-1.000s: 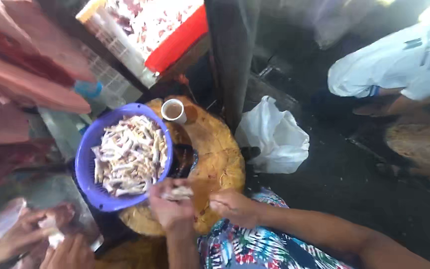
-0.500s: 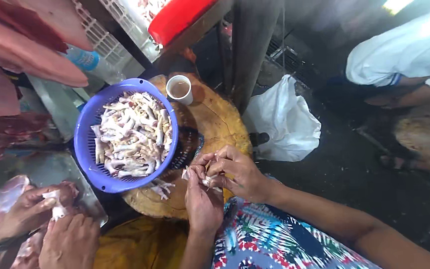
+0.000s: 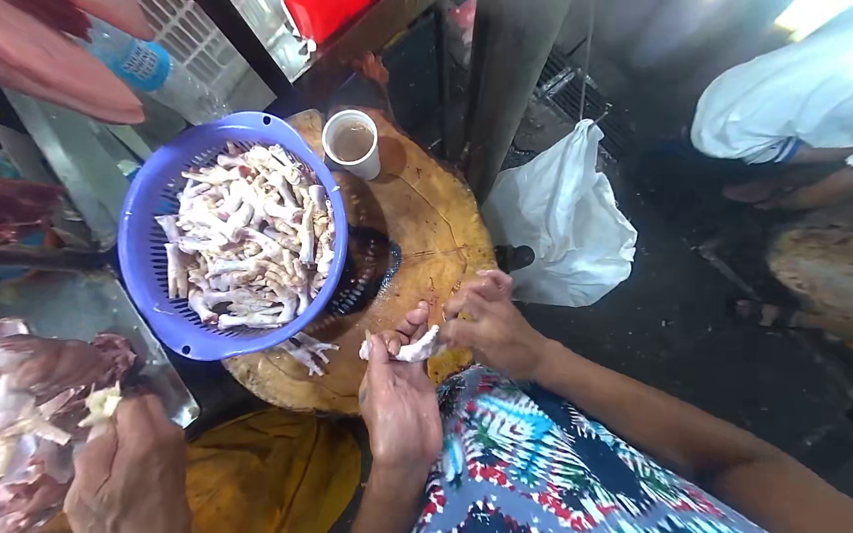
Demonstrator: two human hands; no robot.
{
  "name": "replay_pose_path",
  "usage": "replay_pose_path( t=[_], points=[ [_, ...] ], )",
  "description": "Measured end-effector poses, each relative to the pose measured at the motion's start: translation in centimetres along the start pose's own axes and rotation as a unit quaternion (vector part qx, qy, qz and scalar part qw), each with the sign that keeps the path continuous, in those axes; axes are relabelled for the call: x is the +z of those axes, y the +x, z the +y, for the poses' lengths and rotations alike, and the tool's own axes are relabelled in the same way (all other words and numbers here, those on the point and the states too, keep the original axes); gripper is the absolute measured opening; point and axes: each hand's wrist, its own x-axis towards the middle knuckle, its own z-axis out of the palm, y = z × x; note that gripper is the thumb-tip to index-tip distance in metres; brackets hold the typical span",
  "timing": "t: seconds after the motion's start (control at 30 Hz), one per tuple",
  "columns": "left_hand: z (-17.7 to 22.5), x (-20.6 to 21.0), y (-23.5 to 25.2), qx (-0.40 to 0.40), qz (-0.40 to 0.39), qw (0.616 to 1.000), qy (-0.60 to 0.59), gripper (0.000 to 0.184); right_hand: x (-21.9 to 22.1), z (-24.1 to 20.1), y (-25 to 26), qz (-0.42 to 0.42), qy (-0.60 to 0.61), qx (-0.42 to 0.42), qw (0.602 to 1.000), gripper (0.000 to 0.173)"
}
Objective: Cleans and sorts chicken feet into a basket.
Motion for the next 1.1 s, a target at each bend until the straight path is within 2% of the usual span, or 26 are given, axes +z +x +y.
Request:
replay_pose_path(
  t=[0.07,0.13,0.23,0.3,0.4,0.5,0.57,0.6,0.67,0.7,0.73,0.77,0.8,0.83,0.9,0.93,0.97,1.0,1.1],
  points=[
    [-0.4,-0.2,0.1,0.025,0.014,1.0,0.002,0.051,-0.5,1.4,-0.2,-0.052,-0.035,0.04,0.997,0.019],
    [-0.3,-0.5,0.2,0.032,0.013,0.999,-0.005,0.051,-1.4,0.9,-0.1,-0.066,-0.007,0.054,0.996,0.02],
    [0.0,-0.4,0.7,0.013,0.003,1.0,-0.006,0.053,-2.3,-1.0,1.0,-0.03,0.174,0.059,0.983,0.036],
    [-0.1,0.5,0.8,0.0,0.001,1.0,-0.002,0.055,-2.1,-1.9,2.0,-0.057,0.255,0.049,0.964,0.051],
    [-0.4,0.8,0.8,0.012,0.02,0.999,0.044,0.052,-1.0,-3.5,2.3,-0.1,0.198,0.016,0.975,0.038],
    [0.5,0.0,1.7,0.078,0.093,0.993,0.01,0.051,-1.2,-3.5,1.3,-0.105,0.173,-0.025,0.979,0.034],
    [2.6,-1.4,3.1,0.158,0.092,0.983,-0.023,0.054,-2.0,-3.1,-0.2,-0.09,0.224,-0.023,0.97,0.031],
    [4.0,-2.1,4.0,0.202,0.088,0.975,-0.013,0.053,-2.2,-2.6,-1.0,-0.08,0.254,-0.001,0.964,0.032],
    [6.8,-3.3,6.0,0.267,0.08,0.953,0.12,0.035,-2.4,-1.4,-1.9,-0.074,0.279,0.076,0.954,0.036],
    [8.0,-3.9,7.3,0.285,0.081,0.925,0.238,0.021,-2.6,-0.8,-2.0,-0.082,0.292,0.111,0.946,0.04],
    [8.9,-4.4,8.9,0.291,0.092,0.874,0.378,0.011,-2.7,-0.2,-1.9,-0.093,0.306,0.13,0.939,0.044],
    [9.6,-4.3,10.3,0.279,0.109,0.798,0.522,0.02,-2.8,0.2,-1.6,-0.099,0.311,0.14,0.935,0.045],
    [10.4,-3.2,11.2,0.233,0.113,0.729,0.634,0.033,-2.9,0.3,-1.3,-0.1,0.31,0.148,0.934,0.043],
    [11.2,-1.1,11.3,0.151,0.102,0.676,0.714,0.039,-2.9,0.3,-0.9,-0.101,0.308,0.155,0.933,0.039],
    [13.5,5.7,9.6,-0.063,0.062,0.579,0.81,0.046,-3.0,-0.1,-0.3,-0.102,0.304,0.169,0.932,0.032],
    [13.7,7.2,9.2,-0.093,0.063,0.548,0.829,0.045,-3.1,-0.2,-0.1,-0.098,0.305,0.176,0.931,0.029],
    [13.4,7.1,9.3,-0.08,0.067,0.542,0.834,0.043,-3.1,-0.3,0.0,-0.094,0.31,0.186,0.928,0.027],
    [13.0,6.1,9.5,-0.052,0.066,0.56,0.824,0.042,-3.1,-0.4,-0.1,-0.093,0.312,0.2,0.924,0.025],
    [11.8,0.3,10.3,0.071,0.064,0.675,0.732,0.042,-3.3,-0.3,-0.5,-0.075,0.295,0.208,0.93,0.023]
  ],
)
